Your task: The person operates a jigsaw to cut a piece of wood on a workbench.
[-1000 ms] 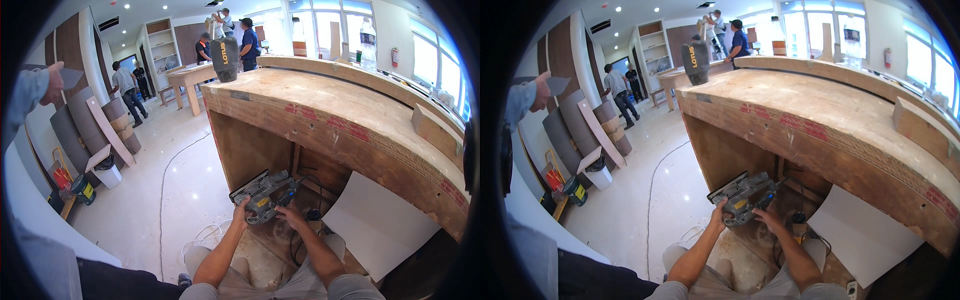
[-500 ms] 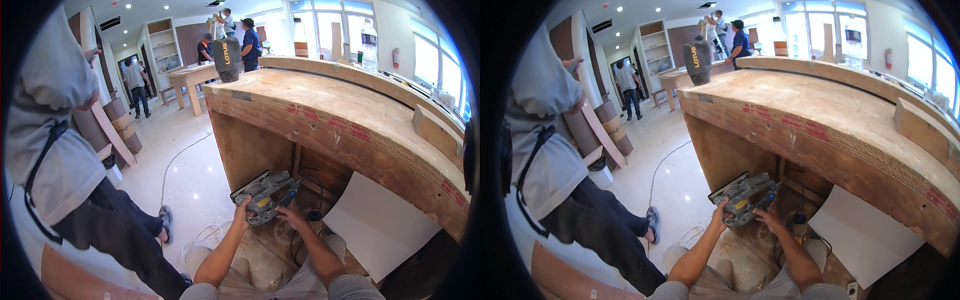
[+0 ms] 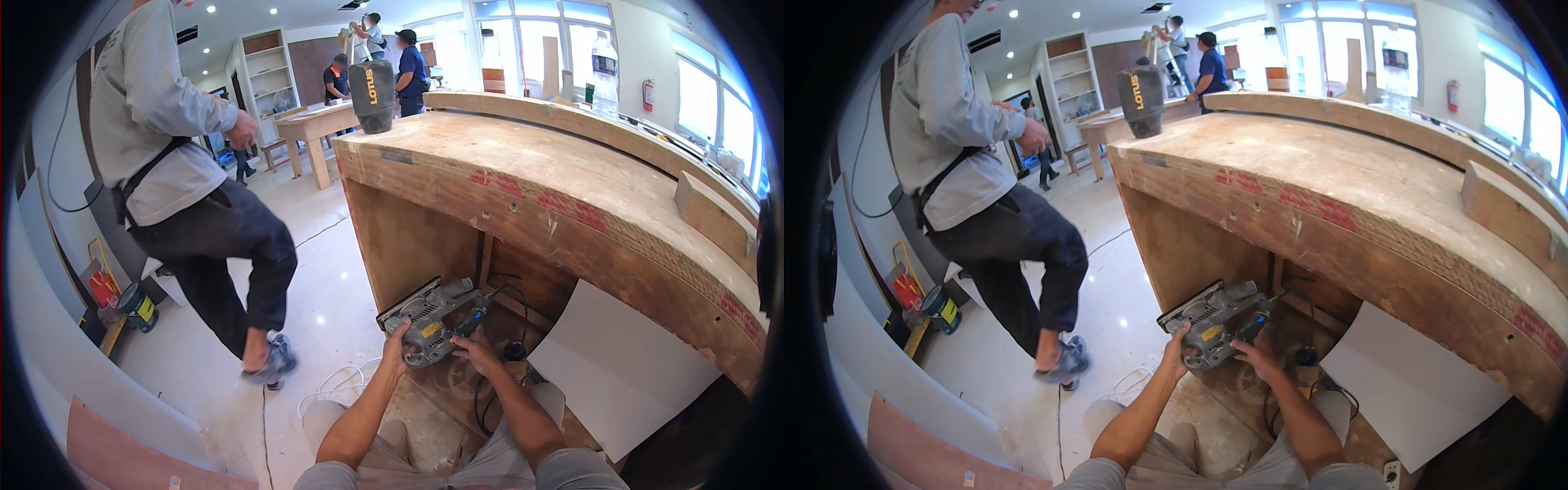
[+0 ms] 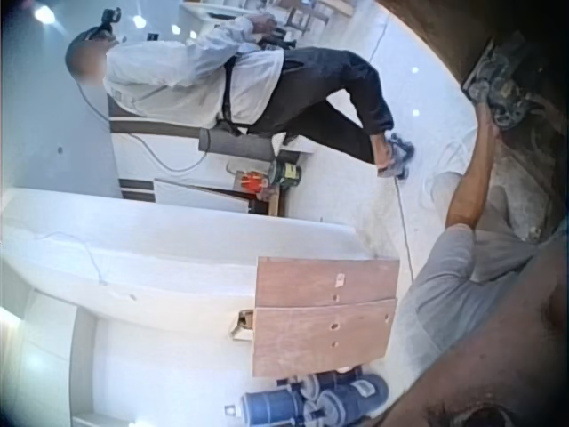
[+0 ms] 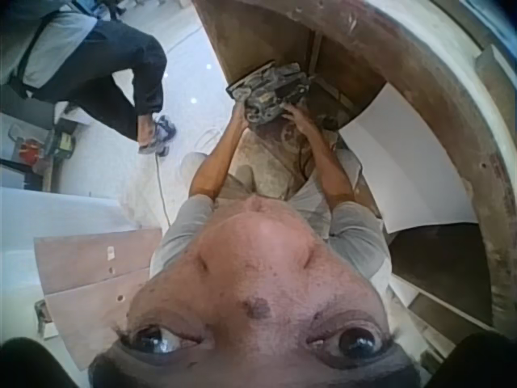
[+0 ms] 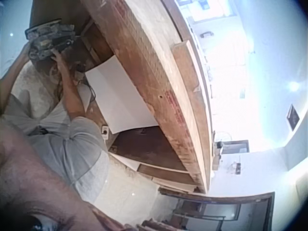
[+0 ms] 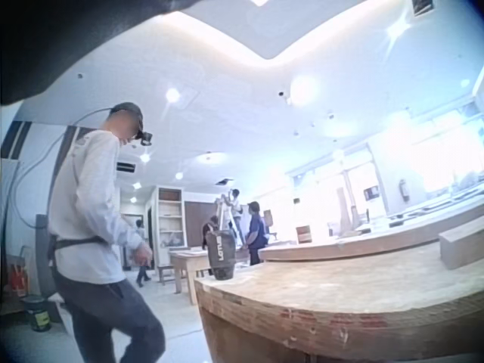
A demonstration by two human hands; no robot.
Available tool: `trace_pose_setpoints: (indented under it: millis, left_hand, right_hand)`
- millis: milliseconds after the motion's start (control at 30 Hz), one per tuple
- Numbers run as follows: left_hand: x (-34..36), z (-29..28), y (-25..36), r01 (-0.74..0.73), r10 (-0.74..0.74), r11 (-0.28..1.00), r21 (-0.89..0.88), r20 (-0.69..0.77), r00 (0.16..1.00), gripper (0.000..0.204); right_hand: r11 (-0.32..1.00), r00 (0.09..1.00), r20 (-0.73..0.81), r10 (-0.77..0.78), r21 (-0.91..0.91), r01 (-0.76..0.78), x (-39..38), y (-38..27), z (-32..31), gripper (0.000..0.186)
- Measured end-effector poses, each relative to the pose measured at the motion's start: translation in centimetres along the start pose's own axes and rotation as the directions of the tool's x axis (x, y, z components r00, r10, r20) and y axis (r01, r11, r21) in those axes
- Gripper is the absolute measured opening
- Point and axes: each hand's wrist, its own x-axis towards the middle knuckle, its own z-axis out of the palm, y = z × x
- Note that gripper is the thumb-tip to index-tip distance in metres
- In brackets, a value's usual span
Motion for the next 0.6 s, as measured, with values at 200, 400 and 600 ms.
trace_pose_setpoints:
  millis: [200, 400, 600]
  left_hand:
    - [0.6, -0.7, -0.1, -0.024, 0.024, 1.000, 0.005, 0.042, 0.999, 0.051]
    - [1.2, -1.1, -0.6, -0.017, 0.018, 1.000, -0.020, 0.023, 1.000, 0.050]
    - [1.3, -1.3, -0.3, 0.071, -0.070, 0.997, -0.036, 0.028, 0.997, 0.057]
  right_hand:
    - [1.000, 1.000, 0.006, 0.011, -0.007, -0.011, 0.1, 0.0, 0.1, 0.081]
    - [1.000, 1.000, -0.008, -0.021, 0.003, 0.021, 0.0, 0.0, 0.3, 0.080]
    - [1.000, 1.000, -0.016, 0.006, -0.001, -0.006, 0.0, 0.0, 0.1, 0.080]
